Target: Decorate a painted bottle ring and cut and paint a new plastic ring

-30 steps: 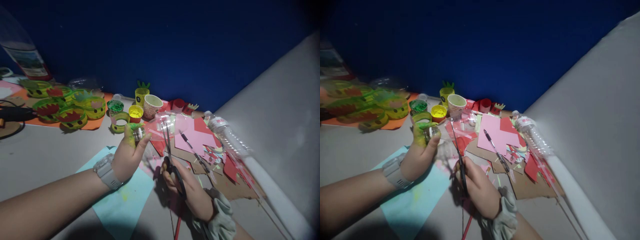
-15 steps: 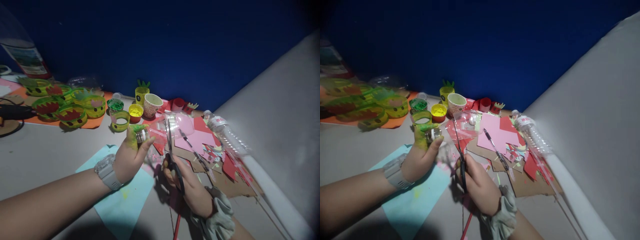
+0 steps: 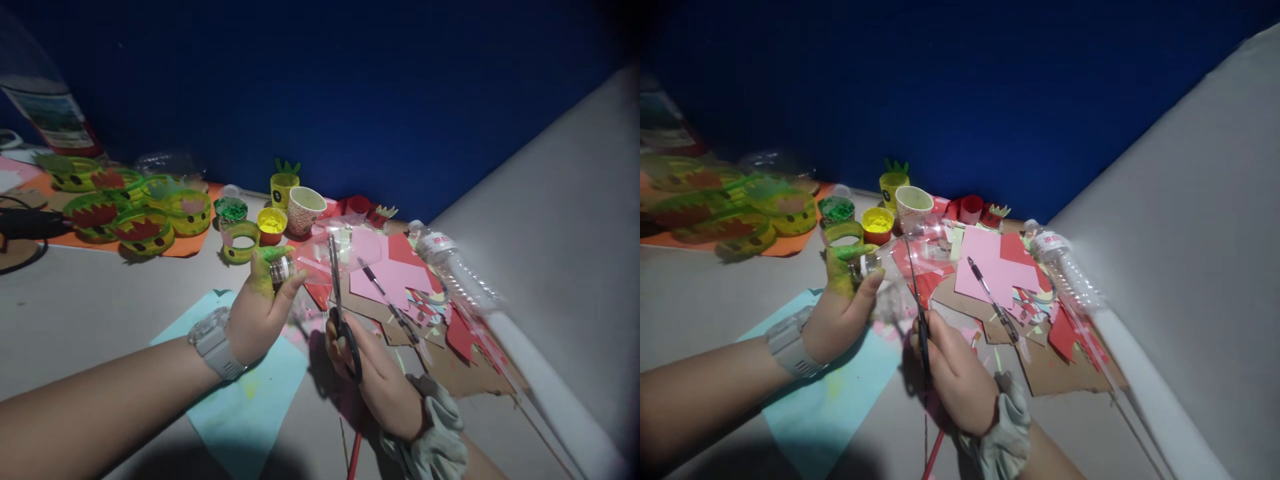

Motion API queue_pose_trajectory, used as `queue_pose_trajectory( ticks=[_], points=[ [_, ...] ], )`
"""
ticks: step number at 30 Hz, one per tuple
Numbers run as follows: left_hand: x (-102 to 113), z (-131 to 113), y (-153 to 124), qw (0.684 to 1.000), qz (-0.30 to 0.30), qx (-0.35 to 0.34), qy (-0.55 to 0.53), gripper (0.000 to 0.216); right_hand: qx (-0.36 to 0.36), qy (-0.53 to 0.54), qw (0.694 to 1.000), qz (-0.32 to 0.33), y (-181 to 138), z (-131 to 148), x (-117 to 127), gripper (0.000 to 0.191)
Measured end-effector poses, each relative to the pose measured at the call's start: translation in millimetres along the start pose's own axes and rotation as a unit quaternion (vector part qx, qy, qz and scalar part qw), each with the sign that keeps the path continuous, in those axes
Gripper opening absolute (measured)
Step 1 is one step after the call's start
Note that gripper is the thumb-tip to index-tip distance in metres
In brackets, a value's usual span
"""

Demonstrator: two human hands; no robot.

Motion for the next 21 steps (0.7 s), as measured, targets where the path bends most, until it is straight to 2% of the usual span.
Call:
queue_pose_trajectory(
  ticks=[21],
  points=[
    [0.8,-1.7,1.5,1.000,-0.005,0.005,-0.010,0.029,-0.025,0.067,0.997,-0.004,0.0,3.1,-3.8,0.032]
  ],
)
Point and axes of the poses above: each hand's wrist, its own y-axis towards the middle knuckle, its own x-axis out of the back of the hand, z = x × y, the point moved 4 cm from there along y, towards the middle knuckle, and after that the axes turned 7 degrees about -x, right-handed, at the moved point
